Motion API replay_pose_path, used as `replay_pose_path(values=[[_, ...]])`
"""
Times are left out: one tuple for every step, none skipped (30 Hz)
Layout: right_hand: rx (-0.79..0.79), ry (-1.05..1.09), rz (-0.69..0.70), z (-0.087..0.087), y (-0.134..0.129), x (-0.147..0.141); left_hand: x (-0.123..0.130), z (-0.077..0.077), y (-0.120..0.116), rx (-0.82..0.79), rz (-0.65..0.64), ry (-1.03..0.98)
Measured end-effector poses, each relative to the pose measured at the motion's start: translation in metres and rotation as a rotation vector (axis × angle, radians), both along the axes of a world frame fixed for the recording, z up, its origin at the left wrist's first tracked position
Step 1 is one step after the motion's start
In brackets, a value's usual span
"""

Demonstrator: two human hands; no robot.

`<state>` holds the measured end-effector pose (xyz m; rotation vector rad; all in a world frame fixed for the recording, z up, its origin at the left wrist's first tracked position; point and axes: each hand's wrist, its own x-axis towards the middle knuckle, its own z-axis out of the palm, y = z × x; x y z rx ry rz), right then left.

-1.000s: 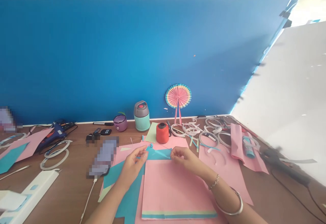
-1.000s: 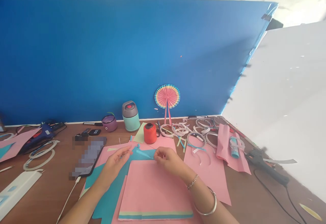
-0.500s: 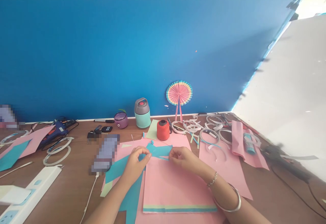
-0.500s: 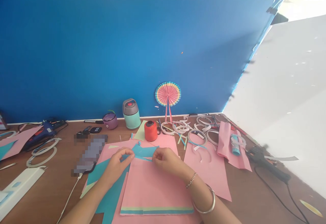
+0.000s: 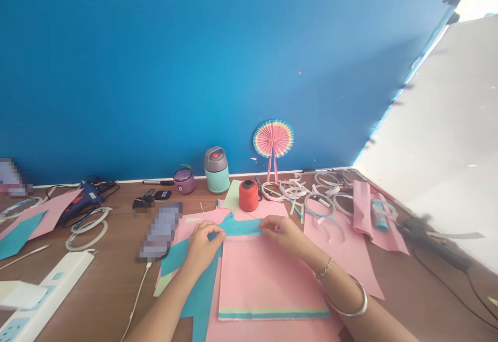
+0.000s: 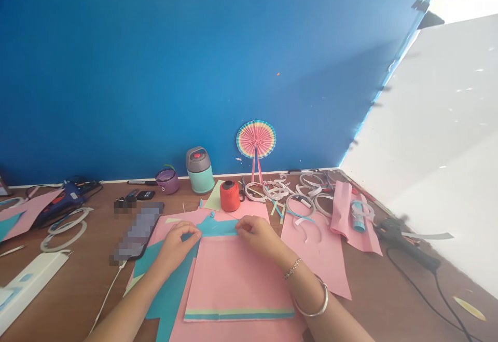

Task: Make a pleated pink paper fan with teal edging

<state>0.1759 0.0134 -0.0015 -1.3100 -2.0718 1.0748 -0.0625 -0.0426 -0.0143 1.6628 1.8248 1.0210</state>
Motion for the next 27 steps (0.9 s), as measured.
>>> replay_pose_path(values=[[0.018,-0.006,-0.006,-0.001,0.000,0.000,0.000,-0.001,0.000,-0.009,0.011,0.025],[0.033,-0.012,-0.008,-0.003,0.000,-0.001,0.001,-0.002,0.000,-0.019,0.022,0.051],[0.043,-0.020,-0.009,-0.004,-0.001,-0.001,0.002,-0.002,0.000,-0.028,0.032,0.078],[0.049,-0.028,-0.009,-0.005,-0.001,-0.002,0.002,-0.002,0.000,-0.038,0.041,0.103],[0.052,-0.037,-0.010,-0.006,-0.001,-0.002,0.003,-0.003,0.001,-0.047,0.049,0.126],[0.054,-0.046,-0.010,-0.007,-0.001,-0.003,0.004,-0.003,0.001,-0.056,0.056,0.147],[0.056,-0.055,-0.008,-0.008,-0.001,-0.004,0.004,-0.003,0.002,-0.065,0.064,0.165],[0.055,-0.062,-0.004,-0.009,-0.001,-0.004,0.004,-0.004,0.002,-0.074,0.071,0.180],[0.055,-0.067,0.000,-0.010,-0.001,-0.005,0.005,-0.004,0.003,-0.082,0.077,0.194],[0.055,-0.072,0.004,-0.010,-0.002,-0.005,0.005,-0.004,0.004,-0.089,0.081,0.206],[0.058,-0.077,0.005,-0.011,-0.001,-0.006,0.005,-0.004,0.005,-0.096,0.085,0.217],[0.063,-0.081,0.003,-0.012,-0.001,-0.006,0.005,-0.005,0.005,-0.101,0.086,0.226],[0.068,-0.084,-0.001,-0.012,-0.001,-0.006,0.005,-0.005,0.006,-0.107,0.086,0.234],[0.071,-0.085,-0.004,-0.013,-0.001,-0.006,0.005,-0.005,0.006,-0.112,0.085,0.240],[0.071,-0.085,-0.005,-0.013,-0.001,-0.006,0.005,-0.005,0.006,-0.117,0.084,0.245],[0.068,-0.085,-0.007,-0.013,-0.001,-0.006,0.005,-0.005,0.006,-0.122,0.082,0.249],[0.065,-0.084,-0.008,-0.014,0.000,-0.006,0.005,-0.004,0.006,-0.126,0.079,0.252],[0.063,-0.084,-0.010,-0.014,0.000,-0.006,0.005,-0.004,0.006,-0.129,0.077,0.255],[0.061,-0.086,-0.012,-0.014,0.000,-0.006,0.005,-0.004,0.006,-0.131,0.076,0.257],[0.060,-0.089,-0.015,-0.013,0.000,-0.007,0.005,-0.004,0.006,-0.132,0.074,0.260],[0.058,-0.093,-0.018,-0.013,0.000,-0.007,0.005,-0.004,0.006,-0.133,0.073,0.263],[0.056,-0.098,-0.021,-0.013,0.000,-0.007,0.005,-0.005,0.006,-0.133,0.073,0.265],[0.055,-0.103,-0.023,-0.012,0.000,-0.008,0.005,-0.005,0.007,-0.133,0.073,0.268],[0.055,-0.109,-0.025,-0.012,0.000,-0.008,0.005,-0.005,0.007,-0.132,0.073,0.270],[0.055,-0.114,-0.026,-0.011,0.000,-0.008,0.005,-0.006,0.007,-0.132,0.073,0.273],[0.055,-0.118,-0.028,-0.011,0.000,-0.009,0.005,-0.006,0.007,-0.131,0.073,0.275],[0.056,-0.123,-0.027,-0.010,-0.001,-0.009,0.005,-0.006,0.007,-0.129,0.073,0.276]])
